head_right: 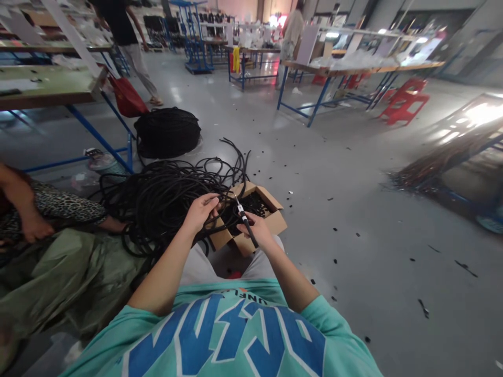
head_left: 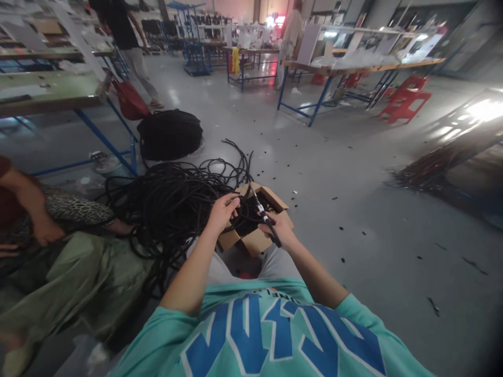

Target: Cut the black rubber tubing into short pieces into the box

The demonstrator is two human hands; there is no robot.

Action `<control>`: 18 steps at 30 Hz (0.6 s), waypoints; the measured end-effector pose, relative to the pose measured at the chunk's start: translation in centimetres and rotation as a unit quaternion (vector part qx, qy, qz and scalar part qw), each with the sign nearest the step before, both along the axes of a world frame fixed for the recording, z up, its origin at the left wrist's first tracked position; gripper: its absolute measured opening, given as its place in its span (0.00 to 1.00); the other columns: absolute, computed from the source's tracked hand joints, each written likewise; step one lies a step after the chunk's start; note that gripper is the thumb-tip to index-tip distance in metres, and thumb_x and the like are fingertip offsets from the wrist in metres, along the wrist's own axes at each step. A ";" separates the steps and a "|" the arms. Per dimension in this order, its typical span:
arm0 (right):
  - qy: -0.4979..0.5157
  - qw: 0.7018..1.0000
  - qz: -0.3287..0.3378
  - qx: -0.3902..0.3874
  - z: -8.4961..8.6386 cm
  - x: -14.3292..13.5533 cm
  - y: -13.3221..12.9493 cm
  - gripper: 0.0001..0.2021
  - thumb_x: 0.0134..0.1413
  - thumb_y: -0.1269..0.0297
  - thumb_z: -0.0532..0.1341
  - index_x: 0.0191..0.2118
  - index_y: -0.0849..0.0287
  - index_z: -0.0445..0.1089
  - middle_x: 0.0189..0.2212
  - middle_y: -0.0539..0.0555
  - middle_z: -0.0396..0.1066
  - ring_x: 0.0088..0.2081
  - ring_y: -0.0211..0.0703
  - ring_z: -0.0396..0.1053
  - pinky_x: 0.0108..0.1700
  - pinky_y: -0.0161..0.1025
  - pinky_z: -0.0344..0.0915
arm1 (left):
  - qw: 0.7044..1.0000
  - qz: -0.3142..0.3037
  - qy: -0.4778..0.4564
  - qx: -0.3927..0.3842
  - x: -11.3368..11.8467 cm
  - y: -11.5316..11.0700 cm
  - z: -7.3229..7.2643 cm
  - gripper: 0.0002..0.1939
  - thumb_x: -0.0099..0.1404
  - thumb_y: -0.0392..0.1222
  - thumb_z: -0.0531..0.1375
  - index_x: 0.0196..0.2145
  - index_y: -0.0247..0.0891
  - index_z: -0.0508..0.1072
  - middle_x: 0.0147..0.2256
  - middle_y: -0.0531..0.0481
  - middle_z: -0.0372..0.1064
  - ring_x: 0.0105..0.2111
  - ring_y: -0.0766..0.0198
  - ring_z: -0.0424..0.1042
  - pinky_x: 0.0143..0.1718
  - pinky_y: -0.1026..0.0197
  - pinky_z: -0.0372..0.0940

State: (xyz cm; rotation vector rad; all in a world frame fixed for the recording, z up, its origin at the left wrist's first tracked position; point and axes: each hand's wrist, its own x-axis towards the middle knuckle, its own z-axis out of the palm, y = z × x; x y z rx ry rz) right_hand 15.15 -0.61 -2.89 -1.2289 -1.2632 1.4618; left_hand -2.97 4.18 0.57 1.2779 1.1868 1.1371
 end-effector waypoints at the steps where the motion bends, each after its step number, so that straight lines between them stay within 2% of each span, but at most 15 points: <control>1: 0.004 1.000 0.005 0.001 0.0 0.1 -0.1 0.25 0.36 0.64 0.62 0.46 0.62 0.65 0.19 0.44 0.59 0.20 0.31 0.57 0.23 0.32 0.56 | 1.000 0.002 -0.015 -0.005 0.0 -0.3 0.1 0.16 0.52 0.43 0.58 0.38 0.32 0.69 0.23 0.52 0.66 0.16 0.73 0.61 0.16 0.69 0.54; 6: 0.010 0.999 0.038 0.009 -0.1 0.5 -1.3 0.30 0.35 0.65 0.62 0.50 0.59 0.61 0.28 0.49 0.65 0.32 0.37 0.64 0.37 0.36 0.61 | 0.995 -0.011 -0.094 -0.017 0.5 -2.3 1.0 0.14 0.49 0.39 0.59 0.35 0.34 0.66 0.27 0.52 0.67 0.21 0.73 0.63 0.22 0.68 0.58; 11: -0.032 0.997 0.064 0.010 0.1 1.0 -2.8 0.32 0.34 0.70 0.61 0.53 0.53 0.60 0.38 0.52 0.68 0.41 0.44 0.65 0.41 0.39 0.62 | 1.000 0.009 -0.028 0.004 1.1 -3.6 2.1 0.10 0.48 0.40 0.60 0.29 0.35 0.66 0.22 0.55 0.65 0.22 0.71 0.64 0.24 0.67 0.60; 14: -0.057 0.995 0.074 0.028 0.8 1.0 -3.3 0.33 0.34 0.72 0.61 0.53 0.53 0.60 0.40 0.53 0.67 0.41 0.44 0.64 0.41 0.40 0.63 | 1.000 0.001 0.000 0.020 1.2 -3.9 2.4 0.09 0.47 0.39 0.61 0.28 0.35 0.67 0.23 0.53 0.66 0.23 0.69 0.66 0.26 0.65 0.62; 18: -0.090 0.992 0.073 0.049 1.9 0.7 -3.6 0.31 0.36 0.72 0.59 0.53 0.54 0.61 0.38 0.52 0.68 0.35 0.41 0.64 0.39 0.39 0.62 | 0.999 -0.017 0.022 0.033 1.3 -4.3 2.5 0.08 0.47 0.38 0.60 0.28 0.35 0.68 0.27 0.51 0.68 0.26 0.67 0.68 0.28 0.64 0.64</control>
